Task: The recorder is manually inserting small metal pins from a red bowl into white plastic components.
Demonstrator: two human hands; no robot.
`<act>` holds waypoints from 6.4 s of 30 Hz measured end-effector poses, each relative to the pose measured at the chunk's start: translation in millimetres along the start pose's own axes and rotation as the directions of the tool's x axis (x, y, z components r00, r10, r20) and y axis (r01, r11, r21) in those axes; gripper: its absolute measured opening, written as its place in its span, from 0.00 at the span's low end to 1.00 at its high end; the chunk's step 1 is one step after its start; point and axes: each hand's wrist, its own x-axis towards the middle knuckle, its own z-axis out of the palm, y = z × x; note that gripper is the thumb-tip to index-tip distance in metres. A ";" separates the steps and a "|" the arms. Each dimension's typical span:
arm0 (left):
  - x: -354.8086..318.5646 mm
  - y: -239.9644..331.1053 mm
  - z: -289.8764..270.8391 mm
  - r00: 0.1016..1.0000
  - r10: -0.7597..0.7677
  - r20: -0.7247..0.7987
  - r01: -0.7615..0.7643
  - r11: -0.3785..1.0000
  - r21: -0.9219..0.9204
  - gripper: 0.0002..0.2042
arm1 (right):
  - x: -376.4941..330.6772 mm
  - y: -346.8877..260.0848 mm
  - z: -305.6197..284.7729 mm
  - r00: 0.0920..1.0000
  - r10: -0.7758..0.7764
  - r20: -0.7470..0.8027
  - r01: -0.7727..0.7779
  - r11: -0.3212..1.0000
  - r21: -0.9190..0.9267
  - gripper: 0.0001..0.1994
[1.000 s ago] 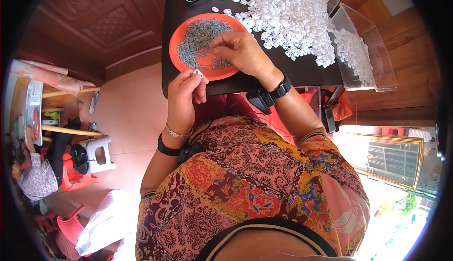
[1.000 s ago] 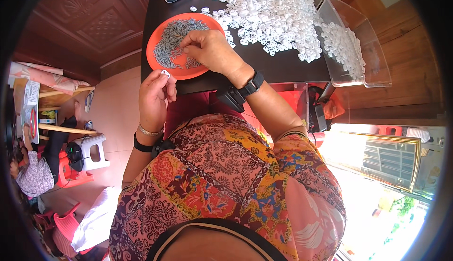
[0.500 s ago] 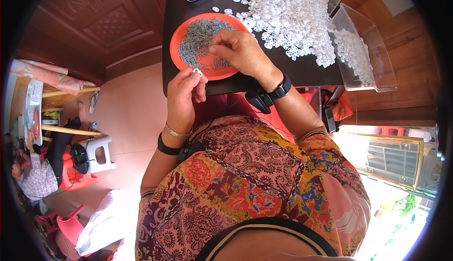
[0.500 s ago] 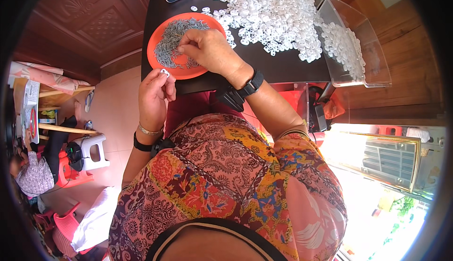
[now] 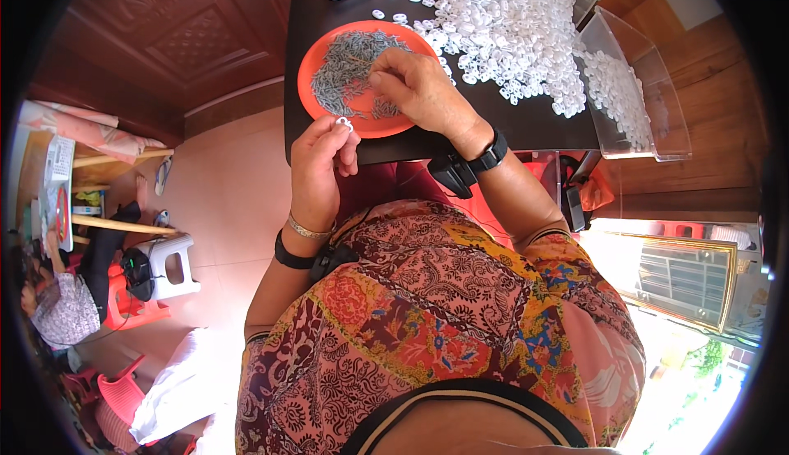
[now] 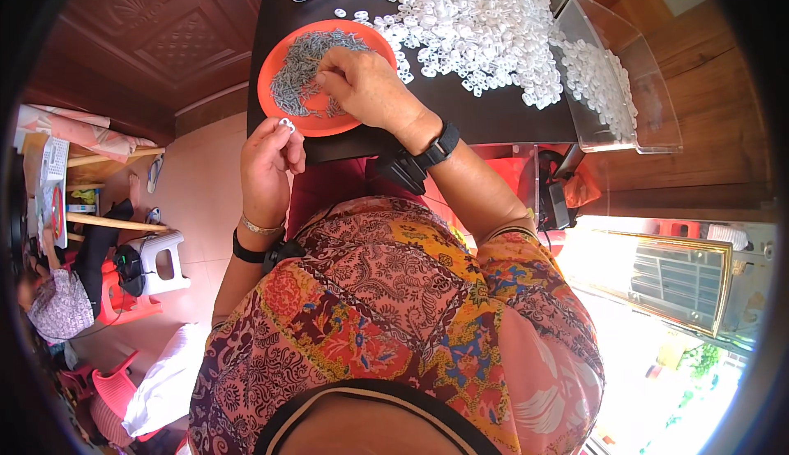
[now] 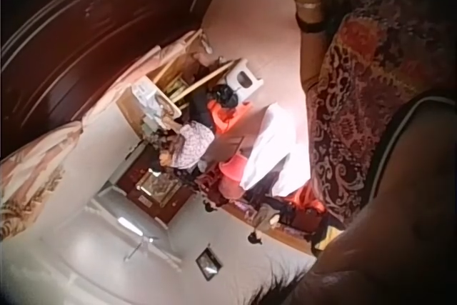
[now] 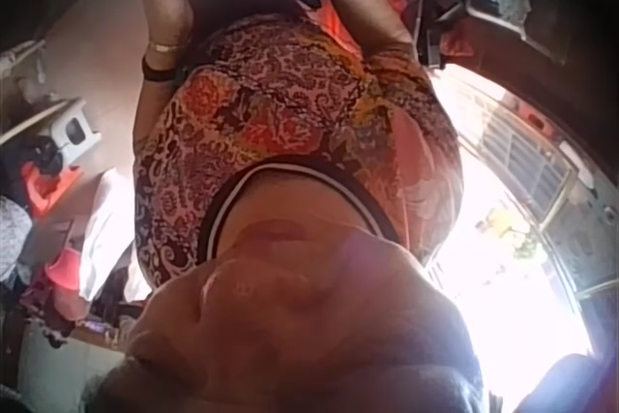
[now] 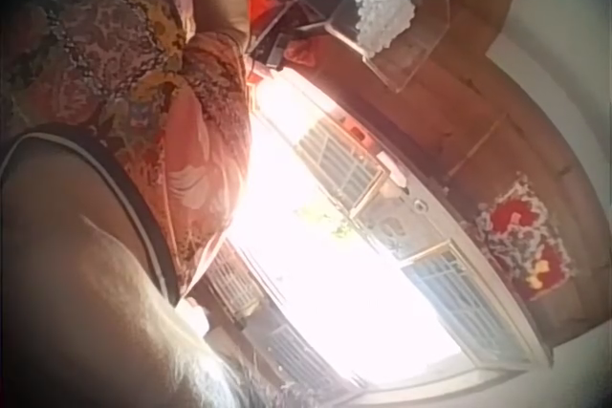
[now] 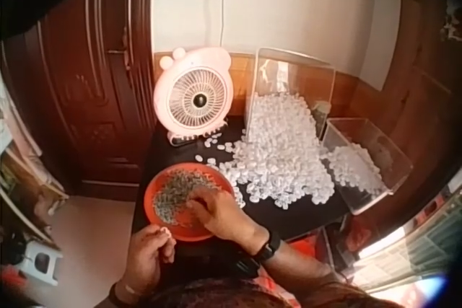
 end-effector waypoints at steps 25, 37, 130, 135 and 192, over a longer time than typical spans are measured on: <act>17.6 16.3 5.6 0.997 0.068 0.023 -0.071 0.985 0.159 0.11 | -6.9 -24.3 5.2 0.976 0.115 0.183 -0.208 0.737 0.643 0.08; 46.3 11.9 3.6 0.976 0.203 0.078 -0.212 0.970 0.120 0.10 | -1.3 -26.9 9.1 0.989 -0.007 -0.145 0.020 0.996 0.090 0.05; 28.2 2.0 -11.8 0.986 -0.051 -0.158 0.068 0.992 0.104 0.10 | 30.2 17.6 -27.1 0.981 -0.154 0.115 0.153 0.988 0.020 0.14; 35.0 9.4 1.0 0.989 -0.053 -0.137 0.071 0.989 0.131 0.10 | 33.1 20.9 -28.5 0.970 -0.001 0.244 -0.104 0.904 0.415 0.15; 60.3 13.3 34.6 0.997 0.031 0.070 -0.051 0.955 0.293 0.10 | 28.2 7.8 -36.4 0.969 -0.125 0.213 0.032 0.919 0.394 0.07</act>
